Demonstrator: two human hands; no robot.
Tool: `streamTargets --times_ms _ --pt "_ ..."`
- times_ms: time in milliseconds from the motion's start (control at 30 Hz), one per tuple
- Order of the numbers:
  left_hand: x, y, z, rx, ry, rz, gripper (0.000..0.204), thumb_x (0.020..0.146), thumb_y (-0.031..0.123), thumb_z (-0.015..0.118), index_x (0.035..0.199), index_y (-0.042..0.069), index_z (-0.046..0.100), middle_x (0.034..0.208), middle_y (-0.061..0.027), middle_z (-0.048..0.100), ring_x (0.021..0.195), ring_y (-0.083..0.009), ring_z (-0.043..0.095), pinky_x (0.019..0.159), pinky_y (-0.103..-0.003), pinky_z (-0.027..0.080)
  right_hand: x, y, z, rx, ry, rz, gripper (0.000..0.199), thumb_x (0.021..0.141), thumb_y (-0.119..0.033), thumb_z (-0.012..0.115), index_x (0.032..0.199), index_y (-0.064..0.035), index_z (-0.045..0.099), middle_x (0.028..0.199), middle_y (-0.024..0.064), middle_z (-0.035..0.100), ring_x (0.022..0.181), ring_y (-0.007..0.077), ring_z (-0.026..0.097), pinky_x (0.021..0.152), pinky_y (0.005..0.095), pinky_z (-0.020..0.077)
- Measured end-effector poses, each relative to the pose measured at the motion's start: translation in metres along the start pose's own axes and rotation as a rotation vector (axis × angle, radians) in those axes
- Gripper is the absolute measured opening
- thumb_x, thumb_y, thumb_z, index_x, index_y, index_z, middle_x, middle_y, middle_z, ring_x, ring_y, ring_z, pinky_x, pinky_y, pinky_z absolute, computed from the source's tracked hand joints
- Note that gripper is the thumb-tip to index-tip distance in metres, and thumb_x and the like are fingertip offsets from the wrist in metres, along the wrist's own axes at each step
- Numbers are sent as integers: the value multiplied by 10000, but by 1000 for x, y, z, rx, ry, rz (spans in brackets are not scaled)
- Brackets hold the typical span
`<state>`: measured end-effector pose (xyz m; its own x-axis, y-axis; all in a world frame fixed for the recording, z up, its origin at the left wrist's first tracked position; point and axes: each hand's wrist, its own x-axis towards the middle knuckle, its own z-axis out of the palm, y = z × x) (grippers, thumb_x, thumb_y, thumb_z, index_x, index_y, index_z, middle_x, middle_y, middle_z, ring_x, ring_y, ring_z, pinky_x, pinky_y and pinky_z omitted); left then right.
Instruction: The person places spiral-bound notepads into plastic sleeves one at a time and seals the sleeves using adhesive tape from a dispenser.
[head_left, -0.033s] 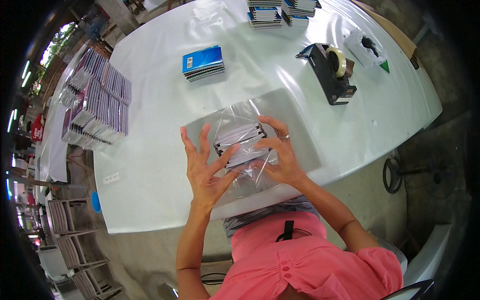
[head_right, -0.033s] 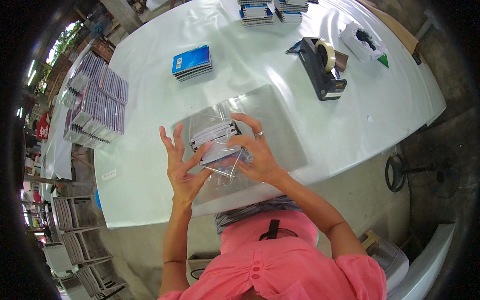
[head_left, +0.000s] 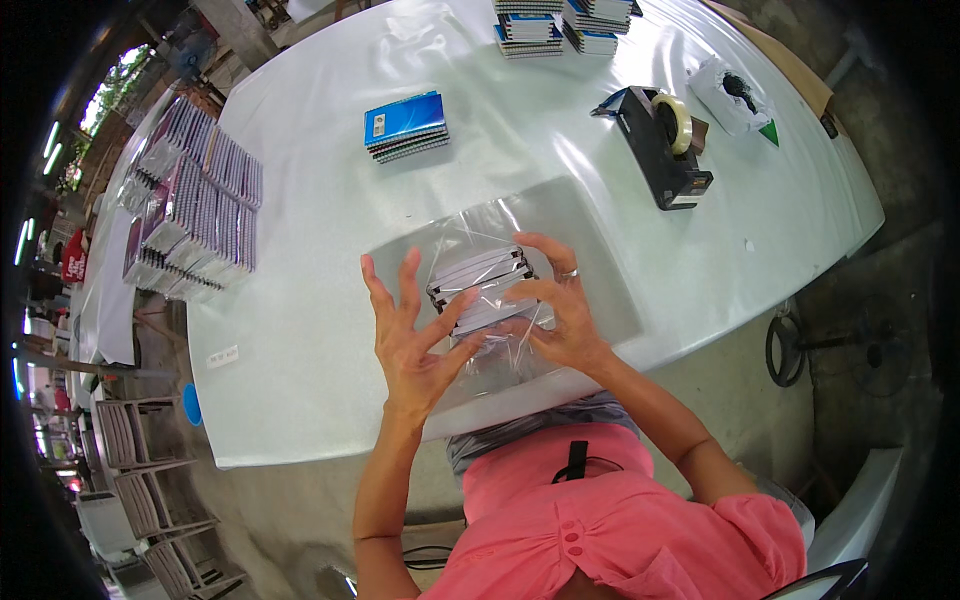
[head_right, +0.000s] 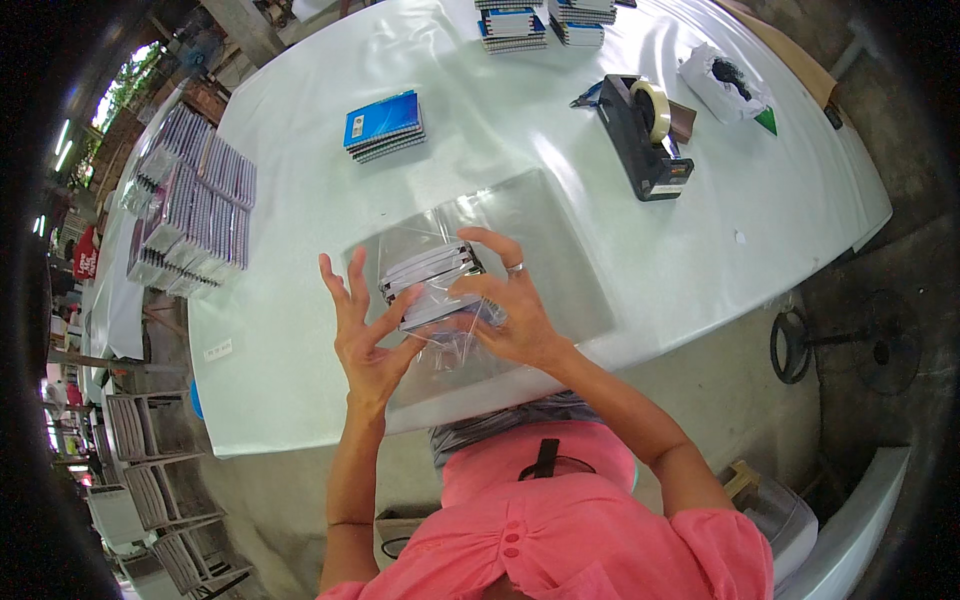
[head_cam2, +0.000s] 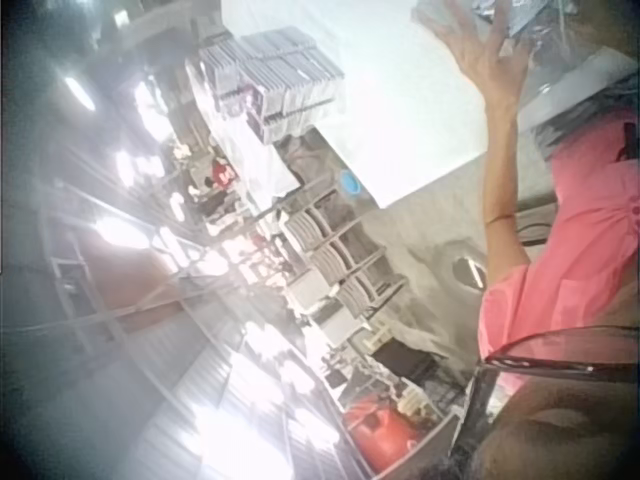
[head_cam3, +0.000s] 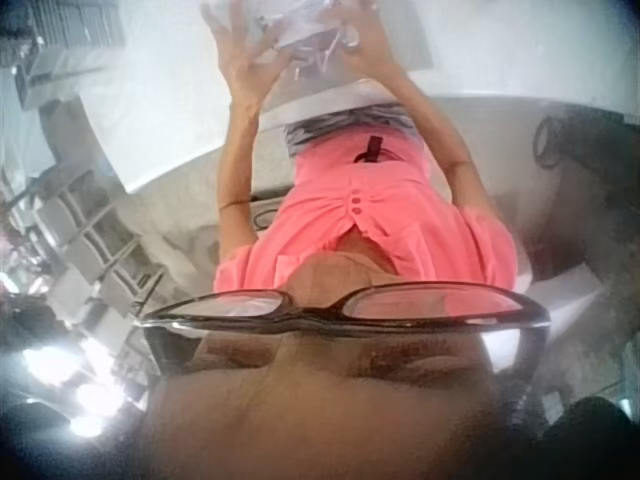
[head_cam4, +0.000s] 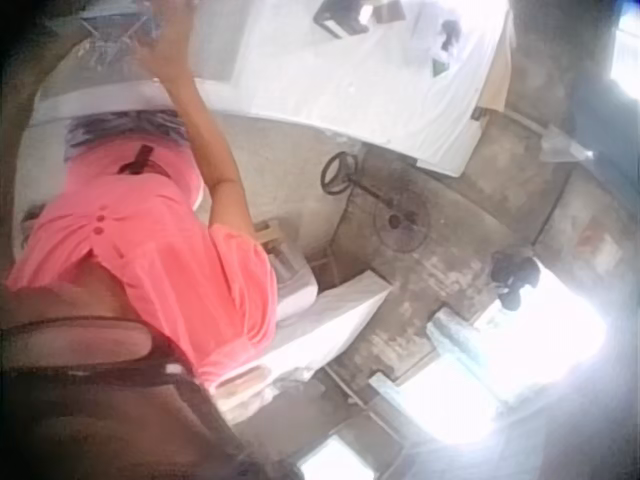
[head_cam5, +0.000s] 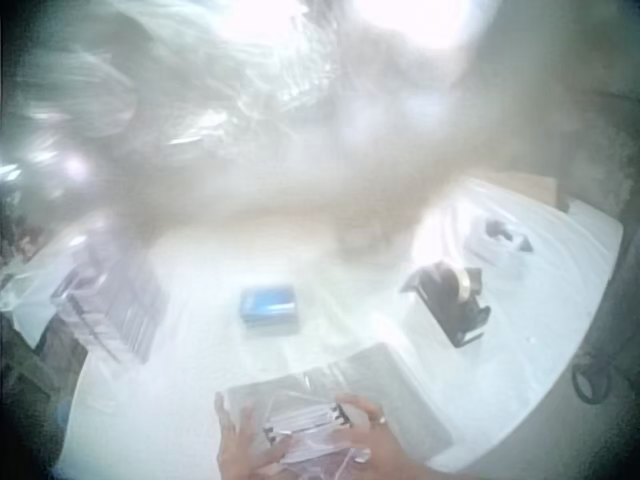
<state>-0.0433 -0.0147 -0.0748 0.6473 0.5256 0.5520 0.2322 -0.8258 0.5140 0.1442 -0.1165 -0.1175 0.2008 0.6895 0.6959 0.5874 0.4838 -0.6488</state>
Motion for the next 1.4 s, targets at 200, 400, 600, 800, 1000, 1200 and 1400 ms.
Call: streamTargets --times_ms 200,400,600,800,1000,1200,1400 --pt "-3 1 0 14 8 2 513 605 141 838 1101 229 743 1524 -165 350 1466 -423 78 1135 -526 235 1 -12 -8 -13 8 22 414 713 -150 813 1075 -114 616 1432 202 377 1320 379 355 1078 474 302" --pt "-1 5 4 -46 35 -21 502 613 139 828 1103 210 743 1521 -169 354 1462 -434 80 1135 -552 204 -2 -3 0 7 47 51 422 705 -181 825 1058 -115 604 1434 205 376 1321 380 349 1083 476 298" --pt "7 22 10 6 140 5 434 658 180 823 1084 230 751 1465 -105 446 1417 -486 189 1095 -537 307 7 -14 3 6 8 -13 422 692 -136 824 1042 -112 588 1434 196 382 1316 380 354 1079 462 307" --pt "0 23 4 -440 279 41 388 796 229 744 1160 106 697 1514 -181 341 1449 -436 137 1140 -547 203 -4 -13 -2 75 116 111 259 735 -163 797 938 -81 660 1405 195 430 1304 353 368 1069 444 313" --pt "-31 -5 -2 -555 295 -201 505 753 291 762 1199 75 668 1555 -208 245 1467 -388 110 1154 -544 183 7 -16 -17 18 13 -32 383 709 -317 828 992 -106 679 1418 192 417 1327 352 334 1089 458 281" --pt "0 -8 -16 -99 -64 -9 472 568 190 863 1026 139 764 1551 -193 276 1474 -406 49 1144 -538 197 -7 -1 -20 94 -6 55 593 623 -417 874 1096 -151 633 1463 172 340 1366 369 294 1116 470 244" --pt "10 0 -7 -8 -121 53 466 589 178 866 1041 225 766 1527 -145 348 1442 -475 109 1117 -550 263 -2 -5 3 53 1 84 521 653 -297 868 1085 -148 619 1462 173 334 1353 375 311 1104 466 268"
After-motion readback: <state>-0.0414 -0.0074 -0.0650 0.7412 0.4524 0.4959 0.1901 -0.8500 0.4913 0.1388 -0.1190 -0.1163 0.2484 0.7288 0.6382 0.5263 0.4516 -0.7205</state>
